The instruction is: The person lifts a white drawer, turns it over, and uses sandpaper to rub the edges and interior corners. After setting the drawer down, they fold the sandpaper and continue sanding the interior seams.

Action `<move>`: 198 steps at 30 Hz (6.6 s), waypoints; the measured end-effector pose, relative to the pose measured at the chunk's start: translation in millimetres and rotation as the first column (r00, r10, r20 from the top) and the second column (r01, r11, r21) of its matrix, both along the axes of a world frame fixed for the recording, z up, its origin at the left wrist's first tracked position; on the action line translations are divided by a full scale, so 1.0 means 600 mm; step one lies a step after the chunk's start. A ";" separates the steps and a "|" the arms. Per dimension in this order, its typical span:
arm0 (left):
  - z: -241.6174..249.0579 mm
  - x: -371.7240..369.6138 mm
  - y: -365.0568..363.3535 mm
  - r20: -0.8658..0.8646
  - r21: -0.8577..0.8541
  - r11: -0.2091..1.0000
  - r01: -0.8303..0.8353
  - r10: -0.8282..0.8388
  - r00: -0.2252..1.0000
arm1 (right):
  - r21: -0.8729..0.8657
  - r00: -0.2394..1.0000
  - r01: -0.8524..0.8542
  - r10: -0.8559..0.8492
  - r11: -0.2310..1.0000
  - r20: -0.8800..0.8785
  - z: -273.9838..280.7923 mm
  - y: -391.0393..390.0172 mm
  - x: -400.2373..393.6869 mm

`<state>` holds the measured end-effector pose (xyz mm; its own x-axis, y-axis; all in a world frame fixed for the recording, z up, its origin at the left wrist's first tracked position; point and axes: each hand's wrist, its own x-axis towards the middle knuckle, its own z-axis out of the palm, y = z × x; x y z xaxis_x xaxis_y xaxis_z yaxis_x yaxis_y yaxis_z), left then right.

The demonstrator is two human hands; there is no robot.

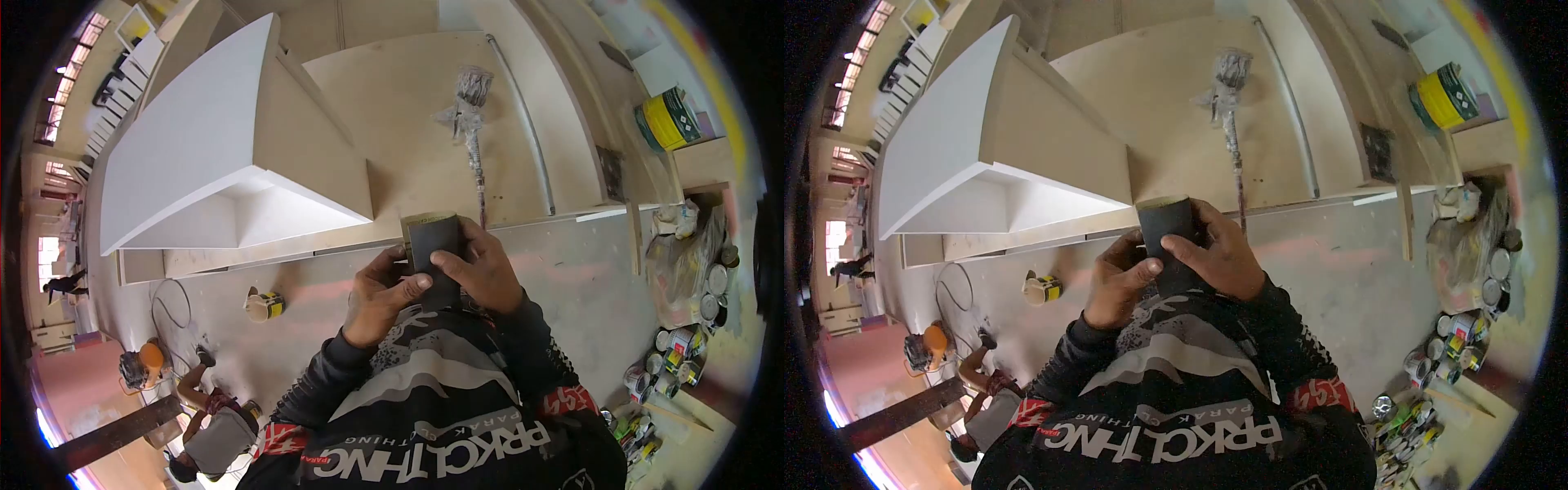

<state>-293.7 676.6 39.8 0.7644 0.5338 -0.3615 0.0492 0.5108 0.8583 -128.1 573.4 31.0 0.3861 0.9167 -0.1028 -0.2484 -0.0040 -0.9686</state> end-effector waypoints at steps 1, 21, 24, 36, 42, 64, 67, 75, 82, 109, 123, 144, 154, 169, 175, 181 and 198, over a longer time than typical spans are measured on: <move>-0.008 -0.006 0.002 0.011 -0.016 0.999 -0.045 0.046 0.999 | -0.022 1.000 -0.001 0.001 1.000 0.024 0.006 0.006 0.001; -0.008 -0.002 0.001 -0.066 0.153 0.963 -0.221 0.233 0.970 | -0.020 0.981 0.094 -0.089 0.995 0.172 -0.010 0.028 -0.009; -0.006 0.001 0.002 -0.059 0.158 0.965 -0.211 0.223 0.973 | -0.027 0.988 0.076 -0.072 0.997 0.133 -0.008 0.026 -0.005; -0.003 -0.001 0.017 -0.210 0.337 0.932 -0.133 0.212 0.954 | -0.103 0.978 0.107 -0.123 0.989 -0.171 -0.028 0.020 0.013; -0.001 -0.001 0.013 -0.223 0.405 0.912 -0.071 0.174 0.959 | -0.030 0.974 0.124 -0.128 0.992 -0.189 -0.053 0.026 0.011; -0.023 -0.007 0.005 -0.240 0.761 0.645 0.066 0.186 0.953 | -0.078 0.946 0.125 -0.143 0.989 -0.291 -0.084 0.017 0.032; -0.020 -0.004 0.002 -0.230 0.753 0.650 0.105 0.109 0.967 | 0.017 0.967 0.133 -0.126 0.991 -0.221 -0.134 0.008 0.038; -0.033 0.004 0.003 -0.203 0.762 0.644 0.067 0.138 0.969 | -0.010 0.945 0.328 -0.327 0.945 0.015 -0.132 0.021 0.009; -0.037 -0.004 0.013 -0.187 0.807 0.589 0.046 0.181 0.966 | -0.299 1.000 0.011 -0.015 0.954 -0.010 -0.120 0.001 0.008; -0.058 -0.025 -0.003 0.007 0.682 0.717 -0.143 0.189 0.982 | 0.109 0.955 0.146 -0.169 0.983 0.245 -0.163 -0.008 -0.029; -0.046 -0.033 -0.001 -0.053 0.709 0.705 -0.002 0.056 0.997 | 0.176 0.941 0.069 -0.122 0.982 0.317 -0.091 0.004 -0.072; -0.060 -0.397 0.142 -0.134 0.947 0.308 0.094 0.110 0.985 | 0.142 0.747 0.031 -0.117 0.989 0.654 -0.087 0.099 -0.373; -0.075 -0.540 0.139 -0.086 0.961 0.276 0.013 0.252 0.964 | 0.093 0.617 -0.027 -0.057 0.995 0.785 -0.085 0.126 -0.529; -0.136 -0.584 0.170 -0.159 0.965 0.239 0.103 0.226 0.961 | -0.010 0.667 -0.364 0.268 0.931 0.695 -0.088 0.209 -0.542; -0.087 -0.531 0.212 -0.123 0.981 0.175 0.081 0.243 0.962 | 0.038 0.669 -0.485 0.343 0.874 0.659 -0.081 0.260 -0.480; -0.053 -0.477 0.244 -0.065 0.930 0.361 -0.073 0.355 0.933 | 0.174 0.922 -0.274 0.206 0.946 0.328 -0.049 0.286 -0.463; 0.375 -0.694 0.425 0.416 0.842 -0.255 -0.476 -0.256 0.873 | -0.022 0.940 0.260 -0.248 0.965 0.234 -0.079 0.350 -0.532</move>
